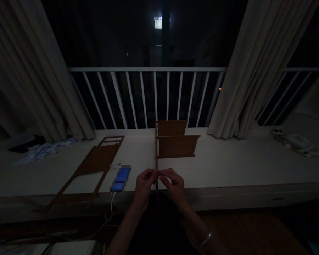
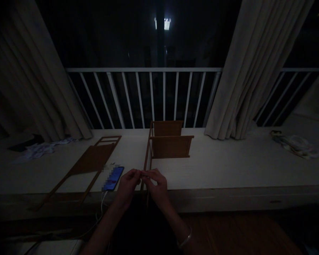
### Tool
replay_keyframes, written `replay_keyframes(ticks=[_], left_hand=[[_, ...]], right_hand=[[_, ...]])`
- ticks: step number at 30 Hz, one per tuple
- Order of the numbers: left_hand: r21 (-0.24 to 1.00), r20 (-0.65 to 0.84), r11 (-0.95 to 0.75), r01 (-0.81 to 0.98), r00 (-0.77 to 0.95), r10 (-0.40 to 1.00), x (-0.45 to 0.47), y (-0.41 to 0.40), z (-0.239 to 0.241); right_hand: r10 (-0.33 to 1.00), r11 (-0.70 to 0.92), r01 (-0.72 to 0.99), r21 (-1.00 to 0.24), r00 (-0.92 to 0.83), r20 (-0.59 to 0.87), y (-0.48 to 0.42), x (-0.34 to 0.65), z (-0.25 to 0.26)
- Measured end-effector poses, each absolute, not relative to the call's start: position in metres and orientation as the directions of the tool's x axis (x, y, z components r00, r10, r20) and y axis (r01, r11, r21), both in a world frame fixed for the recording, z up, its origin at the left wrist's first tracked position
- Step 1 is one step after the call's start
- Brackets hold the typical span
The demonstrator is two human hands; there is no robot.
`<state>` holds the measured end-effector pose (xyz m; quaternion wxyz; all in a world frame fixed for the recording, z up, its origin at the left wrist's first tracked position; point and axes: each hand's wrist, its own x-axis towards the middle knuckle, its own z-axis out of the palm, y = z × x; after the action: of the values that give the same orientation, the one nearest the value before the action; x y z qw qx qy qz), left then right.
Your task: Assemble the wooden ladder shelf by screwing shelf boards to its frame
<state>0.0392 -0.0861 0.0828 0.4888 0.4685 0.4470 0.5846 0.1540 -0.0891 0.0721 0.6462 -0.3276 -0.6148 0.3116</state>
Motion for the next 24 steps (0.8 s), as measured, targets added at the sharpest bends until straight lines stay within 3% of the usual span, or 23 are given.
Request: replay_keyframes(ticks=[7,11,14,19,24], left_hand=[[0.991,0.108,-0.108,-0.075,-0.009,0.994,0.044,-0.092,0.087],[0.995,0.085,-0.080,-0.053,0.092,0.992,0.045,-0.104,0.085],[0.992,0.091,-0.089,-0.085,0.018,0.996,0.038,-0.107,0.078],[0.984,0.105,-0.130,-0.121,-0.190,0.976,0.023,-0.084,0.060],[0.967,0.066,-0.110,-0.230,-0.191,0.979,0.021,-0.032,0.042]], right_hand=[[0.839,0.515,-0.032,-0.857,0.228,0.495,-0.080,0.147,0.074],[0.851,0.478,-0.211,-0.853,0.352,0.390,-0.065,0.159,0.073],[0.894,0.422,-0.320,-0.848,0.301,0.332,-0.050,0.173,0.061],[0.969,0.243,-0.226,-0.943,0.106,0.224,-0.031,0.186,0.004],[0.992,0.082,-0.038,-0.996,0.104,0.077,-0.038,0.175,-0.058]])
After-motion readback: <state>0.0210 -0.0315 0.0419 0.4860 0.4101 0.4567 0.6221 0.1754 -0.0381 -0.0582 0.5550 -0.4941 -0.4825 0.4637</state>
